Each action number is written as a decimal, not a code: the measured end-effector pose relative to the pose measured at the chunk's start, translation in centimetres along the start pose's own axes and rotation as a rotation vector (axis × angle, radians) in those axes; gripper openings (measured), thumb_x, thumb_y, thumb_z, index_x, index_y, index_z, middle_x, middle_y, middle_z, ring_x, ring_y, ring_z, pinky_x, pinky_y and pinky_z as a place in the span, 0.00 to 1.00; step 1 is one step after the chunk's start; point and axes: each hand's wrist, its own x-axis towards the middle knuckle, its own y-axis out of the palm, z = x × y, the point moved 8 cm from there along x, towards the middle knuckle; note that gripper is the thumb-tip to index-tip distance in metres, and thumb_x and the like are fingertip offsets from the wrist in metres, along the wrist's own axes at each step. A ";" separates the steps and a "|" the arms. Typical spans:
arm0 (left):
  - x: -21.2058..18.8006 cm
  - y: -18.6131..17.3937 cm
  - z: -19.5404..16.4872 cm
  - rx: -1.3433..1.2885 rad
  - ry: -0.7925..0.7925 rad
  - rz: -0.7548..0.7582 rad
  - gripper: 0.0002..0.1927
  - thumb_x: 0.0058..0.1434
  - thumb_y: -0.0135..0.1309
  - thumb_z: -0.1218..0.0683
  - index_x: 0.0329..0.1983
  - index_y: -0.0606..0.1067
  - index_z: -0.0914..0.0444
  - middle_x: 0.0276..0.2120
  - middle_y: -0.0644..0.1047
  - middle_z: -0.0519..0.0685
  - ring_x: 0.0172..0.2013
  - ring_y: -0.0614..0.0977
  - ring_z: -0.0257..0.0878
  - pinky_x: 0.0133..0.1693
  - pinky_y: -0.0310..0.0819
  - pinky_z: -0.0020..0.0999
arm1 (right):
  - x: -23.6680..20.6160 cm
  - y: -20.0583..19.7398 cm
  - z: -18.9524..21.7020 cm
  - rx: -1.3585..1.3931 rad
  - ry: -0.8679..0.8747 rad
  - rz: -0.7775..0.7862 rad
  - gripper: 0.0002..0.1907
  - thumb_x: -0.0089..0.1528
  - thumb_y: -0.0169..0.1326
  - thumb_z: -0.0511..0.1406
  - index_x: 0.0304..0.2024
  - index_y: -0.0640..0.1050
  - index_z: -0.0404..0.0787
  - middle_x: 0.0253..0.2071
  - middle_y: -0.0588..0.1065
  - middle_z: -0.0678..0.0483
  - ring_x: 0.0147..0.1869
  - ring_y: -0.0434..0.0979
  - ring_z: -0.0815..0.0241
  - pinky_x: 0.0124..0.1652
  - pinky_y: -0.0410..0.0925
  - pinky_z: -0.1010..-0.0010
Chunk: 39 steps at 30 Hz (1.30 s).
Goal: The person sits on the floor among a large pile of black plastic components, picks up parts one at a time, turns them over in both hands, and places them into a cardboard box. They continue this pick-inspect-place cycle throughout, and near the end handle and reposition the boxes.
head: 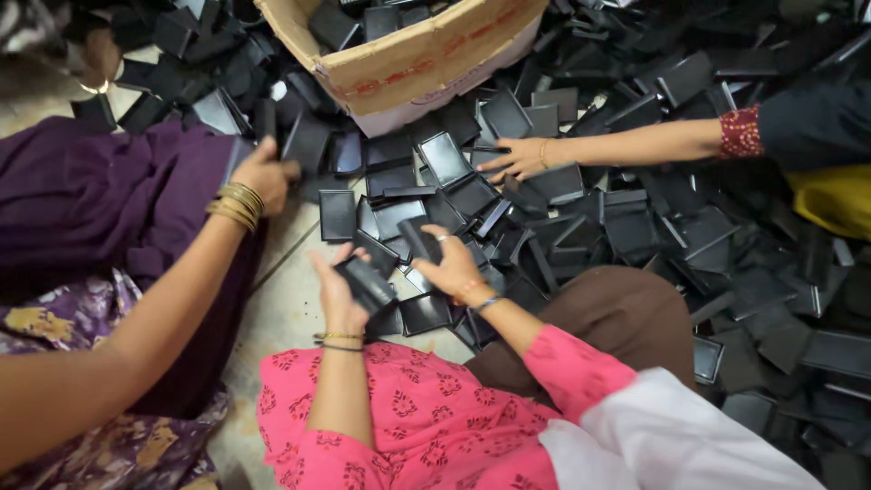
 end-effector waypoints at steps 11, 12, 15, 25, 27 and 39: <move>-0.5 2.9 3.7 0.110 -0.037 -0.089 0.42 0.63 0.36 0.23 0.52 0.77 0.63 0.33 0.77 0.48 0.31 0.79 0.38 0.35 0.77 0.32 | -6.2 -0.3 8.1 0.158 -0.360 0.216 0.36 0.61 0.63 0.38 0.70 0.68 0.38 0.63 0.71 0.35 0.66 0.74 0.39 0.64 0.66 0.59; -0.7 2.7 4.0 0.086 -0.069 -0.100 0.42 0.63 0.36 0.23 0.50 0.76 0.63 0.32 0.76 0.49 0.30 0.78 0.39 0.33 0.77 0.34 | -6.8 -0.1 8.6 0.110 -0.417 0.253 0.39 0.60 0.63 0.38 0.71 0.65 0.37 0.64 0.68 0.32 0.66 0.71 0.36 0.63 0.65 0.57; -1.1 3.0 5.4 0.046 -0.175 -0.069 0.43 0.63 0.36 0.21 0.46 0.74 0.64 0.28 0.75 0.50 0.26 0.76 0.41 0.30 0.74 0.36 | -7.6 -0.7 9.0 -0.017 -0.530 0.261 0.45 0.56 0.65 0.39 0.71 0.60 0.34 0.66 0.64 0.30 0.64 0.69 0.31 0.61 0.65 0.54; -4.6 7.4 -0.7 0.876 0.593 0.102 0.33 0.73 0.41 0.36 0.23 0.70 0.67 0.20 0.69 0.49 0.25 0.70 0.40 0.30 0.63 0.37 | -7.4 -3.8 7.0 0.146 -0.189 0.289 0.24 0.63 0.60 0.38 0.55 0.69 0.31 0.37 0.80 0.38 0.40 0.84 0.42 0.40 0.74 0.56; -5.1 7.6 -2.1 0.837 0.685 0.107 0.32 0.73 0.40 0.37 0.24 0.69 0.66 0.21 0.70 0.50 0.26 0.71 0.40 0.31 0.64 0.36 | -7.0 -4.5 8.6 0.141 -0.232 0.291 0.24 0.63 0.60 0.38 0.55 0.70 0.30 0.36 0.79 0.39 0.39 0.84 0.42 0.39 0.74 0.56; 4.2 -4.1 -1.6 -0.234 0.053 -0.317 0.37 0.66 0.37 0.29 0.59 0.68 0.63 0.52 0.74 0.49 0.52 0.75 0.42 0.56 0.67 0.40 | 16.1 -12.5 21.2 -0.750 -0.654 -0.320 0.10 0.60 0.58 0.38 0.36 0.77 0.37 0.38 0.74 0.43 0.43 0.73 0.43 0.46 0.67 0.52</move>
